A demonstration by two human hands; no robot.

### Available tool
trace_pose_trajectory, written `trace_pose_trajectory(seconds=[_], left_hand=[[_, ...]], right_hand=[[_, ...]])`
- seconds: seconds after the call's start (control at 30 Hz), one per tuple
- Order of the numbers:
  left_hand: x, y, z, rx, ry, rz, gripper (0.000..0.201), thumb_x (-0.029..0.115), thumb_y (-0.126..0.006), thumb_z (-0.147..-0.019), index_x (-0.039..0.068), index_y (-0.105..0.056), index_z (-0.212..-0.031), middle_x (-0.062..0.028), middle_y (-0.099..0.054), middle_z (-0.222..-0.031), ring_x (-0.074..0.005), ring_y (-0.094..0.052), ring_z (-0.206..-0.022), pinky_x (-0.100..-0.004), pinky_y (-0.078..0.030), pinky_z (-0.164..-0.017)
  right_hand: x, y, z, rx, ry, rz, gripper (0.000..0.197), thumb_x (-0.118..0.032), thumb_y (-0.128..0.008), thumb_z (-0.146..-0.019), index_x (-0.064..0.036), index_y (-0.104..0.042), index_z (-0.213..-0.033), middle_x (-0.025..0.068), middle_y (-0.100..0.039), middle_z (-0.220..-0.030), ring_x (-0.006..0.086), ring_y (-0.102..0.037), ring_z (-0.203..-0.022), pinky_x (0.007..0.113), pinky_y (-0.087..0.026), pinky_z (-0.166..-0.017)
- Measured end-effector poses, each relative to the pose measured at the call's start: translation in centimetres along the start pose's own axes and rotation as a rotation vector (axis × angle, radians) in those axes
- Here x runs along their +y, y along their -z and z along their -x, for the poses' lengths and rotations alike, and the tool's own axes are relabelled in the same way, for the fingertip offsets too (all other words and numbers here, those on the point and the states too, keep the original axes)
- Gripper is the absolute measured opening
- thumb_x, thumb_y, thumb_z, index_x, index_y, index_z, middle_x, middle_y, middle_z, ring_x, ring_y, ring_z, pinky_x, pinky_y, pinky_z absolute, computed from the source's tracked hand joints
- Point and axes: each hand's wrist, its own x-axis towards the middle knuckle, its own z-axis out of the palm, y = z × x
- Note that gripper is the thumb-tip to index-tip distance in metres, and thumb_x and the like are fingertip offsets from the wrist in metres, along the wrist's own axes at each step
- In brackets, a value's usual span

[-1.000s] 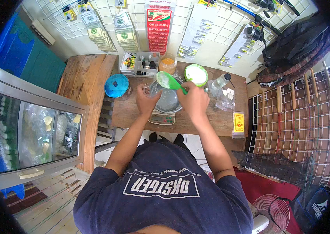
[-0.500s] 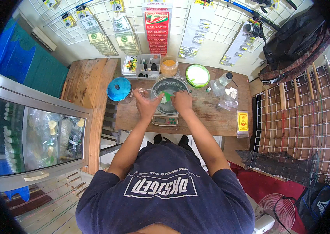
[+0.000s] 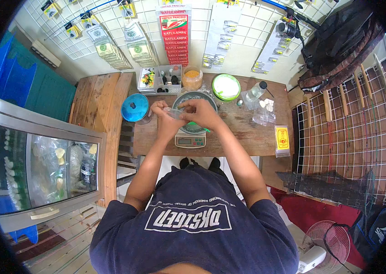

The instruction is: Mix ingredients in a bowl on a scale and package the prepared bait into plastic bags.

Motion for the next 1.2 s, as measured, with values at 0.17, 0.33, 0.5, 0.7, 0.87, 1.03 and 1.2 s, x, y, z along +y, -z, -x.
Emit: trace_pose_trajectory(seconds=[0.17,0.33,0.5,0.7,0.87,1.03,1.2], left_hand=[[0.3,1.5,0.3,-0.248,0.115,0.268,0.096,0.017,-0.094,-0.062,0.004,-0.03,-0.133,-0.0132,-0.055,-0.114,-0.0202,-0.057,-0.1,-0.0333,-0.049,-0.083],[-1.9,2.4,0.5,-0.624,0.316,0.316,0.043,0.01,-0.087,-0.072,0.005,-0.067,-0.109,-0.0037,-0.07,-0.095,-0.0107,-0.064,-0.085,-0.0278,-0.05,-0.076],[1.1,2.3,0.7,-0.718,0.31,0.433,0.027,0.008,-0.083,-0.077,0.002,-0.074,-0.102,-0.0036,-0.073,-0.09,-0.0091,-0.065,-0.08,-0.0266,-0.051,-0.074],[1.0,2.3,0.6,-0.629,0.339,0.451,0.028,0.006,-0.08,-0.08,-0.002,-0.073,-0.106,-0.0055,-0.074,-0.092,-0.0093,-0.066,-0.081,-0.0243,-0.052,-0.073],[-0.9,2.4,0.3,-0.658,0.403,0.473,0.029,0.008,-0.08,-0.081,-0.003,-0.072,-0.107,-0.006,-0.074,-0.095,-0.0098,-0.066,-0.083,-0.025,-0.052,-0.075],[0.6,2.2,0.3,-0.591,0.323,0.518,0.032,0.014,-0.08,-0.082,-0.002,-0.072,-0.109,-0.0081,-0.074,-0.099,-0.0111,-0.066,-0.089,-0.0268,-0.052,-0.078],[0.4,2.8,-0.6,-0.493,0.217,0.432,0.029,0.019,-0.075,-0.088,-0.001,-0.072,-0.109,-0.0066,-0.073,-0.098,-0.0109,-0.065,-0.091,-0.0281,-0.051,-0.082]], right_hand=[[-1.1,0.9,0.0,0.096,0.087,0.115,0.04,-0.009,-0.075,-0.08,-0.007,-0.068,-0.12,0.008,-0.07,-0.082,0.0144,-0.064,-0.074,0.031,-0.052,-0.072],[-4.0,2.3,0.4,0.058,0.239,0.198,0.048,-0.008,-0.075,-0.081,-0.0116,-0.063,-0.128,0.008,-0.07,-0.08,0.0149,-0.064,-0.073,0.032,-0.051,-0.071],[-5.0,4.5,1.1,0.035,0.229,0.206,0.054,-0.006,-0.076,-0.083,-0.0102,-0.058,-0.134,0.004,-0.069,-0.085,0.0091,-0.061,-0.078,0.027,-0.051,-0.074],[-5.3,5.0,1.8,0.107,0.148,0.052,0.058,-0.006,-0.076,-0.085,-0.008,-0.054,-0.138,0.0022,-0.069,-0.092,0.0059,-0.06,-0.083,0.025,-0.05,-0.072],[-2.2,4.5,1.1,0.087,-0.075,0.023,0.038,-0.011,-0.077,-0.085,-0.0005,-0.067,-0.121,0.002,-0.07,-0.084,0.0046,-0.058,-0.074,0.023,-0.048,-0.065],[-1.2,3.5,0.8,0.108,-0.03,-0.05,0.022,-0.015,-0.077,-0.086,0.0009,-0.075,-0.101,0.0027,-0.071,-0.077,0.005,-0.058,-0.069,0.023,-0.047,-0.062],[-1.0,3.0,0.6,0.096,0.066,-0.106,0.023,-0.017,-0.076,-0.087,0.0012,-0.073,-0.101,0.0032,-0.071,-0.078,0.0062,-0.059,-0.068,0.023,-0.047,-0.061]])
